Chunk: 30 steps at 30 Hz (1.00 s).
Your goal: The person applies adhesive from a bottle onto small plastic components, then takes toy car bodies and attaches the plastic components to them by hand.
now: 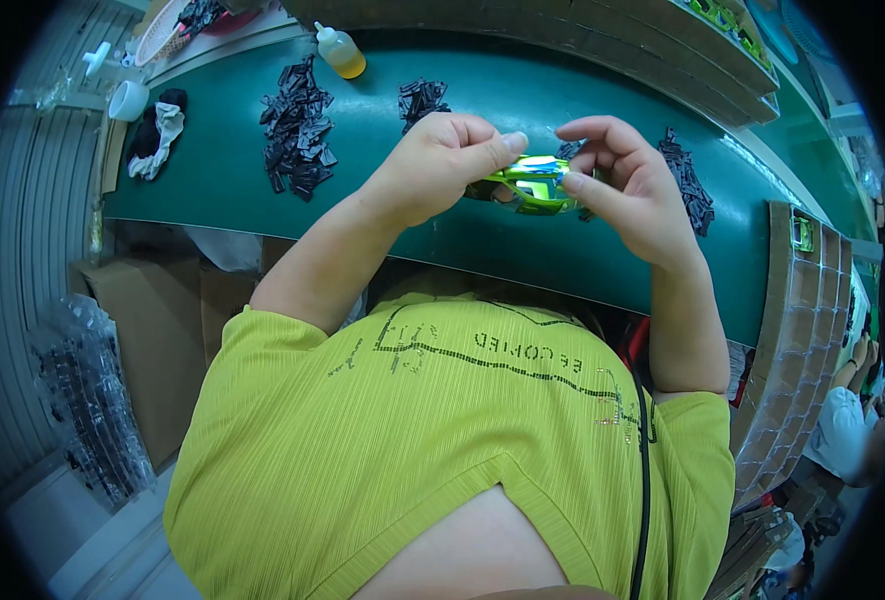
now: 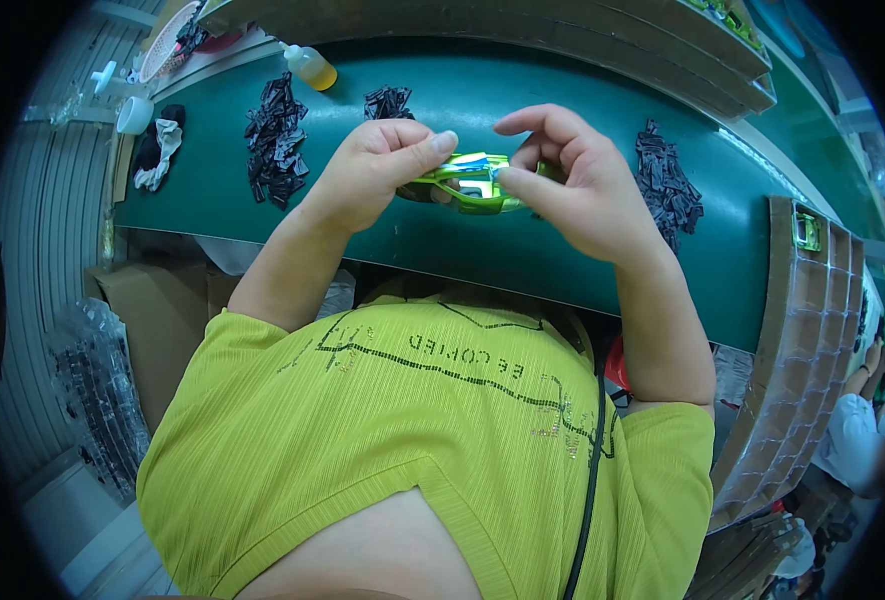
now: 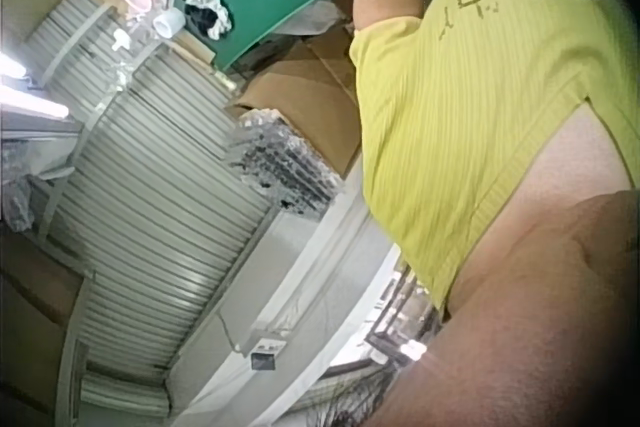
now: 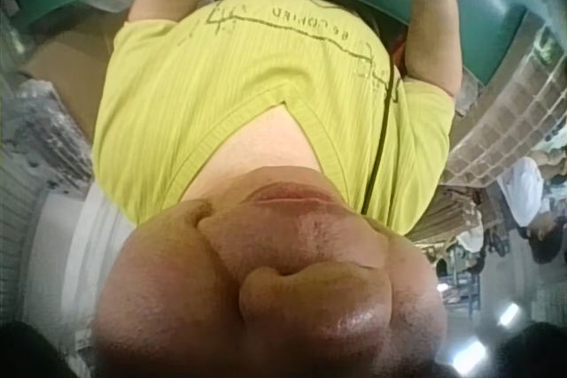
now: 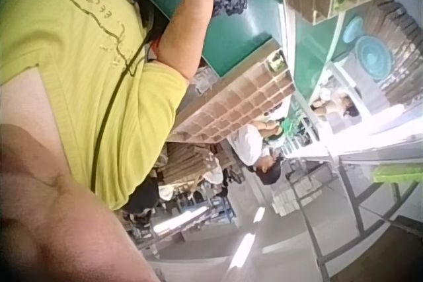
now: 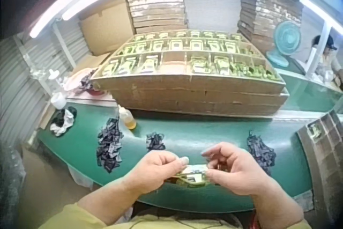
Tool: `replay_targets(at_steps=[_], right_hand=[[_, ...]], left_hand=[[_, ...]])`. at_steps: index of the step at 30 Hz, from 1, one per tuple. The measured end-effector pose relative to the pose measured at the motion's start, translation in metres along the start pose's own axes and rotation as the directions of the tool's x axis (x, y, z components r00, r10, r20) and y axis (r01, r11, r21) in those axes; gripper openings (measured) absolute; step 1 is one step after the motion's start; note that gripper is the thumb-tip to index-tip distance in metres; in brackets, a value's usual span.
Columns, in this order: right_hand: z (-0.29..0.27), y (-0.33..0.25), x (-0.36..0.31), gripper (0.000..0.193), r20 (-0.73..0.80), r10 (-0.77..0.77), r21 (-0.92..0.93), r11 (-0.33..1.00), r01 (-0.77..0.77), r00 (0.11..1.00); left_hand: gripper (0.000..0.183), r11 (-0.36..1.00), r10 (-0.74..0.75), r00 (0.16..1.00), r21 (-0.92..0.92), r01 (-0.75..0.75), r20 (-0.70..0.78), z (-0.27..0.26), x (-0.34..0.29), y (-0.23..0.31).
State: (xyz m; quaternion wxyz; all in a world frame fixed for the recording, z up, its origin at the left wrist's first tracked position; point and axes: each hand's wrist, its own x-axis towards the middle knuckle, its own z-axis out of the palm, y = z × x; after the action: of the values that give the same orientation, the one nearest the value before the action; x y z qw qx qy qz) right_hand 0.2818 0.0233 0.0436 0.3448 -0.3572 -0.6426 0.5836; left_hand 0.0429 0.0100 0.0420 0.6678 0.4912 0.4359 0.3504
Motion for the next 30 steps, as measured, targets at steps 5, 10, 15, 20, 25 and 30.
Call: replay_targets(at_steps=[5, 10, 15, 20, 25, 30], right_hand=[[0.006, -0.015, 0.006, 0.021, 0.131, -0.229, -0.336, 0.905, 0.261, 0.965], [0.005, -0.011, 0.001, 0.016, 0.000, -0.300, -0.545, 0.800, 0.251, 0.954], [0.003, -0.019, 0.001, 0.012, 0.129, -0.427, -0.607, 0.680, 0.411, 0.895], [0.002, -0.015, 0.008, 0.012, 0.109, -0.546, -0.538, 0.670, 0.511, 0.831], [0.005, -0.005, -0.002, 0.011, 0.022, -0.304, -0.053, 0.951, 0.305, 0.952], [0.022, -0.002, -0.011, 0.019, -0.083, -0.276, 0.176, 0.942, 0.287, 0.958]], left_hand=[[0.030, 0.979, -0.198, 0.980, -0.049, 0.196, -0.027, 0.007, 0.006, 0.000], [0.030, 0.930, -0.136, 0.990, -0.349, 0.114, -0.040, 0.019, 0.001, 0.003], [0.032, 0.923, -0.028, 0.999, -0.384, 0.015, -0.028, 0.024, -0.017, 0.007], [0.035, 0.805, -0.161, 0.981, -0.560, 0.196, 0.113, 0.025, -0.023, 0.014], [0.038, 0.713, -0.177, 0.976, -0.667, 0.217, 0.129, 0.031, -0.033, 0.021], [0.039, 0.704, -0.166, 0.979, -0.681, 0.204, 0.121, 0.034, -0.034, 0.026]])
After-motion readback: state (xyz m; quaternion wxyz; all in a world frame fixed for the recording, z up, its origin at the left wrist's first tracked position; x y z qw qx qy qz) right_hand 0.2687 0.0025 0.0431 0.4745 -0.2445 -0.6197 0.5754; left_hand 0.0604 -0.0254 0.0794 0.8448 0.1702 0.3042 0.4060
